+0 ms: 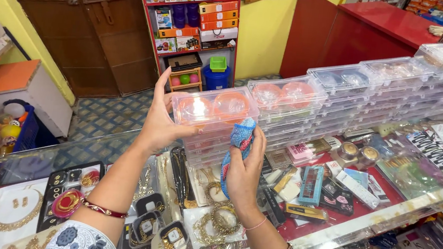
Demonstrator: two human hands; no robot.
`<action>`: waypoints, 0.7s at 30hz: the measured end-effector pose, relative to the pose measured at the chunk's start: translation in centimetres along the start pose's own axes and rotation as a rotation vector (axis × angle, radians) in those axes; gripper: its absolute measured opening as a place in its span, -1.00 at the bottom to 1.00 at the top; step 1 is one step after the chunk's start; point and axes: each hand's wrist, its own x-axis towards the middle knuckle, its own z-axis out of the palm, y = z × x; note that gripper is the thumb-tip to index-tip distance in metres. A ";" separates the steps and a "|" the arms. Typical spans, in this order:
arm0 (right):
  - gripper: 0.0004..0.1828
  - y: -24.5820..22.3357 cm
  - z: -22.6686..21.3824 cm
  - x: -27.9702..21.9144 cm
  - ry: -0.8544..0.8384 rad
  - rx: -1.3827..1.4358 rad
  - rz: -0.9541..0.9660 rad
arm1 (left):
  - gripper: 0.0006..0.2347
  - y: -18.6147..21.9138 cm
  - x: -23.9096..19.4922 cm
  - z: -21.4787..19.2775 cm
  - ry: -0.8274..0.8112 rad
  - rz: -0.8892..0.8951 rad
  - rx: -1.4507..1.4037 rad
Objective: The person wipes the exterior of multiple small transparent plastic containers holding jewelry using a blue cloth. They handle each container one at a time, wiping all sides and then placing them back on the glass display counter.
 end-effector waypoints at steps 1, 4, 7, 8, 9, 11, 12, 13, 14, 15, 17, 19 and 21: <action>-0.32 0.3 0.0 0.1 -0.001 -0.015 -0.006 | 0.19 -0.2 0.1 0.1 -0.006 -0.008 0.000; -0.31 0.9 -0.1 0.4 0.011 -0.014 -0.075 | 0.19 -0.9 0.5 0.4 -0.006 -0.015 0.017; -0.32 1.1 -0.4 0.5 -0.010 -0.025 -0.098 | 0.16 -1.4 0.6 0.4 -0.012 -0.075 -0.063; -0.32 1.0 -0.5 0.5 -0.013 -0.017 -0.076 | 0.16 -1.6 0.7 0.4 -0.014 -0.079 -0.054; -0.32 0.9 -0.6 0.5 -0.016 -0.009 -0.054 | 0.15 -1.7 0.7 0.5 -0.015 -0.083 -0.044; -0.32 0.8 -0.6 0.5 -0.024 0.002 -0.037 | 0.14 -2.0 0.6 0.5 -0.012 -0.093 -0.017; -0.32 0.7 -0.6 0.4 -0.026 0.001 -0.042 | 0.13 -2.0 0.7 0.6 -0.010 -0.098 0.000; -0.31 0.7 -0.6 0.4 -0.028 0.001 -0.047 | 0.13 -2.1 0.7 0.7 -0.008 -0.102 0.016; -0.32 0.7 -0.6 0.3 -0.023 -0.005 -0.054 | 0.13 -2.1 0.6 0.7 -0.006 -0.092 0.028; -0.32 0.7 -0.6 0.3 -0.017 -0.012 -0.061 | 0.14 -2.1 0.6 0.7 -0.004 -0.081 0.041; -0.35 0.6 -0.5 0.1 -0.003 -0.018 -0.059 | 0.15 -2.1 0.6 0.6 0.003 -0.029 0.091; -0.39 0.4 -0.4 -0.3 0.011 -0.017 -0.032 | 0.18 -2.1 0.3 0.5 0.012 0.046 0.168; -0.43 0.0 -0.3 -0.8 0.040 0.031 -0.069 | 0.13 -2.2 -0.9 0.2 0.077 0.058 0.193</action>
